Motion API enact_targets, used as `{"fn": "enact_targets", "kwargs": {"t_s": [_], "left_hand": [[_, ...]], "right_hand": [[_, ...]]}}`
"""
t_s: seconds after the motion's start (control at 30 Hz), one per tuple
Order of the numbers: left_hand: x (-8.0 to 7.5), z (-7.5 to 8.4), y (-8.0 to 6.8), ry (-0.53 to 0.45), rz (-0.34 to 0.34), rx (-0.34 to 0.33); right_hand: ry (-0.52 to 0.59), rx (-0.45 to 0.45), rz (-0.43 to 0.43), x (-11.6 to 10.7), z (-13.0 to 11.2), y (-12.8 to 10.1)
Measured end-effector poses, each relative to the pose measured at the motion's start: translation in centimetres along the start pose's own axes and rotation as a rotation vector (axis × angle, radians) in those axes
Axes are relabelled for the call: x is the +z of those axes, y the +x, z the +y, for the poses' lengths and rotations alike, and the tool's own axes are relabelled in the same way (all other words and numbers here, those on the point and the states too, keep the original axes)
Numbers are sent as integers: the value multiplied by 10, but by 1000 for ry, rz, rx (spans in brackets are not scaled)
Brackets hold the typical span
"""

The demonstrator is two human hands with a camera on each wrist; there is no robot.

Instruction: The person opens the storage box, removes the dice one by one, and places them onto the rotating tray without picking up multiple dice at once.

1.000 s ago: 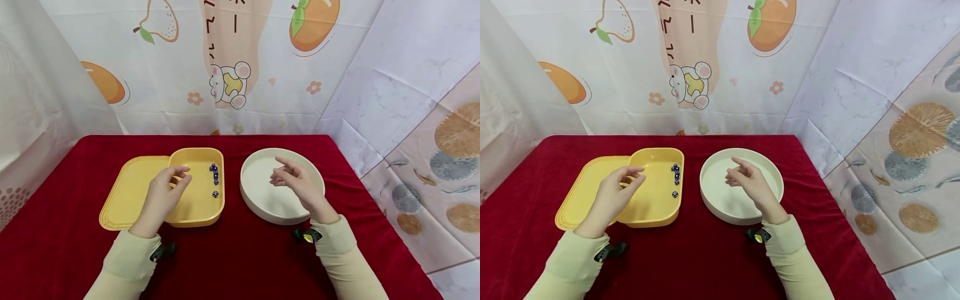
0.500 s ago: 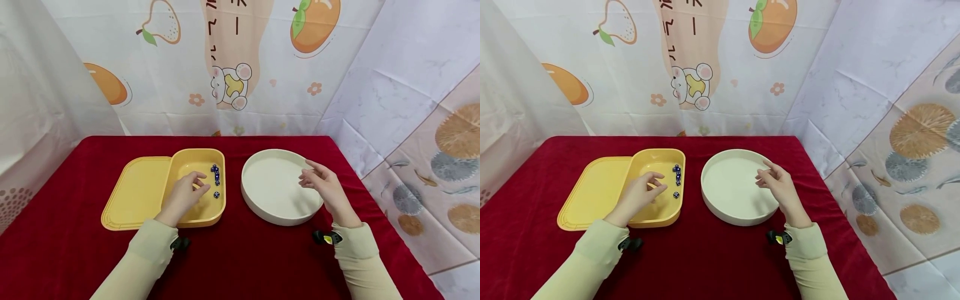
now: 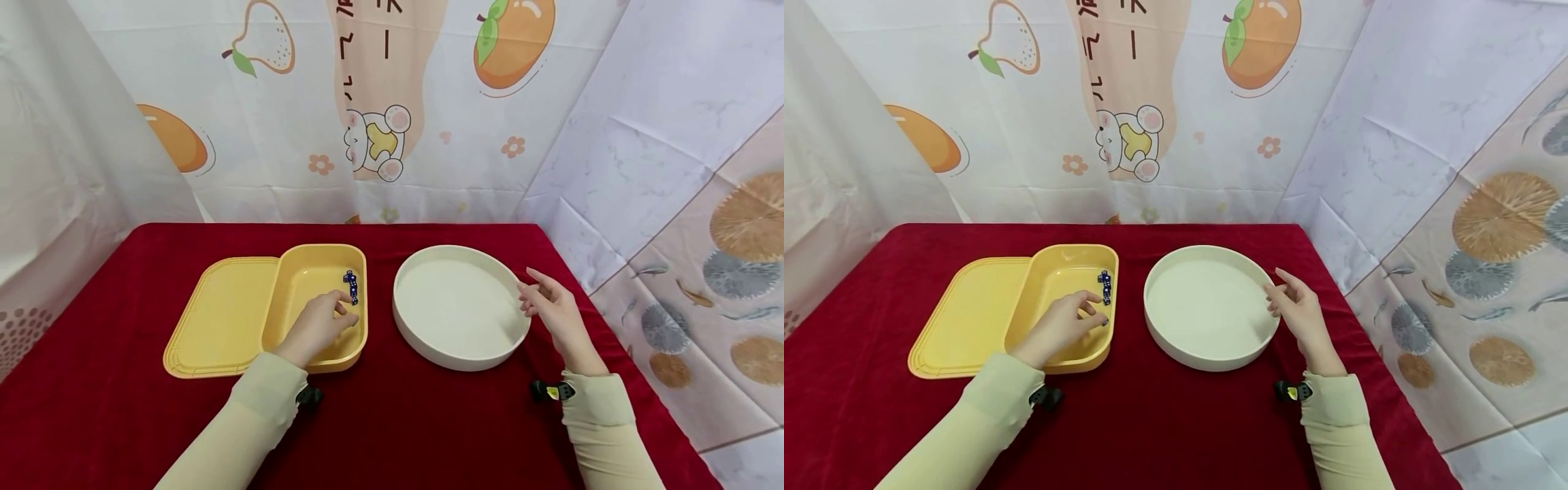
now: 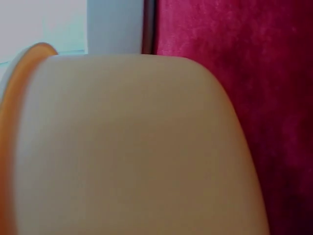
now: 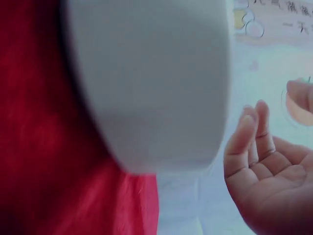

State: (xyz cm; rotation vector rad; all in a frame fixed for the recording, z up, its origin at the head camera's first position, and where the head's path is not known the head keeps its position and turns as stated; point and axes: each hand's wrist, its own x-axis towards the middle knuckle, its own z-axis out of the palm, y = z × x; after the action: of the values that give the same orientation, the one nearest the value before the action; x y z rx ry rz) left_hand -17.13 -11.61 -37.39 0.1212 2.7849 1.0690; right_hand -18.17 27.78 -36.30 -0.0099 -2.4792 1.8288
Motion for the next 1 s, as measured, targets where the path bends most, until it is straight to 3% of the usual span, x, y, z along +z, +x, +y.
{"fn": "enact_targets", "kwargs": {"t_s": [0.4,0.8,1.0], "left_hand": [[3,-1,0,22,-22,-25],[8,-8,2,74,-30,-15],[10,-9,3,111,-33,16]], "right_hand": [[-195,49,34,-8,29,8],[-372,33,-90,-8,38,11],[-351,94,-170,-7,40,7]]}}
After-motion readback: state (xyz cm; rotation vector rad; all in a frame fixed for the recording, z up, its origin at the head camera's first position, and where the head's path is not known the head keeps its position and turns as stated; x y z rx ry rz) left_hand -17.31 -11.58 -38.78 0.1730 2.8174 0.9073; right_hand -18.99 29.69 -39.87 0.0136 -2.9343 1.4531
